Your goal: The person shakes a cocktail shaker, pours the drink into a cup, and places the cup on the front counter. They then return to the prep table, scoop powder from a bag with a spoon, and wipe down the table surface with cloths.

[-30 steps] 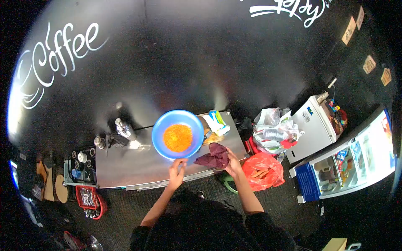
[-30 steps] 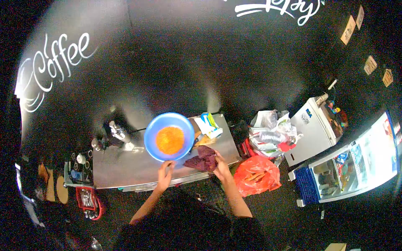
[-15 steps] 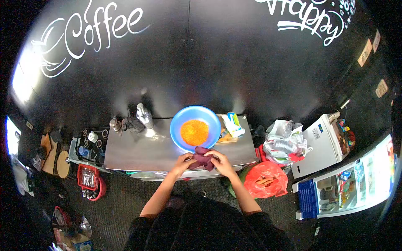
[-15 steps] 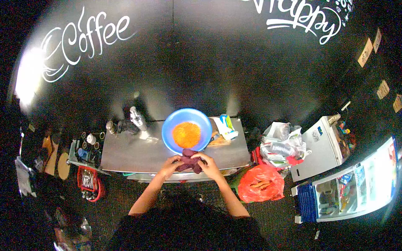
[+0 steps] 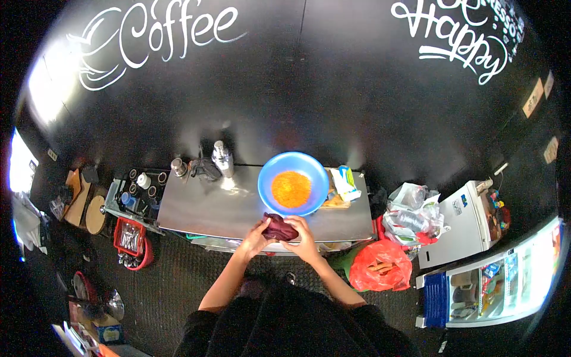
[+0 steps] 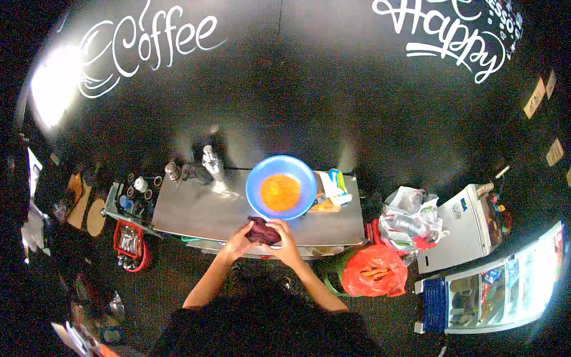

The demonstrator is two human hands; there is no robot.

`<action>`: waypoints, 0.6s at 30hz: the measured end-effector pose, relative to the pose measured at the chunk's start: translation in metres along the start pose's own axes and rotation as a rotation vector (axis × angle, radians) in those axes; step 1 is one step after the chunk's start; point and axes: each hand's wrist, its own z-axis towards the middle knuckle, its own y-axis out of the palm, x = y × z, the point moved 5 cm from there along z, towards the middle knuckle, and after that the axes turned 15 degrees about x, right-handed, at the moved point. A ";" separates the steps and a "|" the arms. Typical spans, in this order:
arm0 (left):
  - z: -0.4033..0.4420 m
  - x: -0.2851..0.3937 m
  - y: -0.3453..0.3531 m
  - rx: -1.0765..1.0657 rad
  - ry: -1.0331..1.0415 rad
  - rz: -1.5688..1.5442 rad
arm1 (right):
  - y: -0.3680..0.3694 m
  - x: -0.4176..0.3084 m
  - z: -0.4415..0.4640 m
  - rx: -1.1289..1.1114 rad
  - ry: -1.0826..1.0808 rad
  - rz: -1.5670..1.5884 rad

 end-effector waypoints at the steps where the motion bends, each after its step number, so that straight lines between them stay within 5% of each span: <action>1: -0.003 0.004 -0.001 -0.004 0.025 -0.008 | -0.005 0.000 0.000 -0.007 -0.085 -0.083; 6: -0.018 0.014 -0.003 -0.046 0.115 -0.004 | 0.008 0.026 -0.008 -0.101 0.111 -0.091; 8: -0.027 0.016 -0.006 -0.047 0.133 -0.012 | 0.018 0.032 -0.013 -0.065 0.358 0.189; 14: -0.064 0.034 -0.057 0.217 0.299 0.291 | 0.052 0.016 -0.013 -0.062 0.195 0.069; 18: -0.097 0.049 -0.122 0.211 0.365 0.162 | 0.112 -0.043 -0.017 -0.183 0.070 -0.005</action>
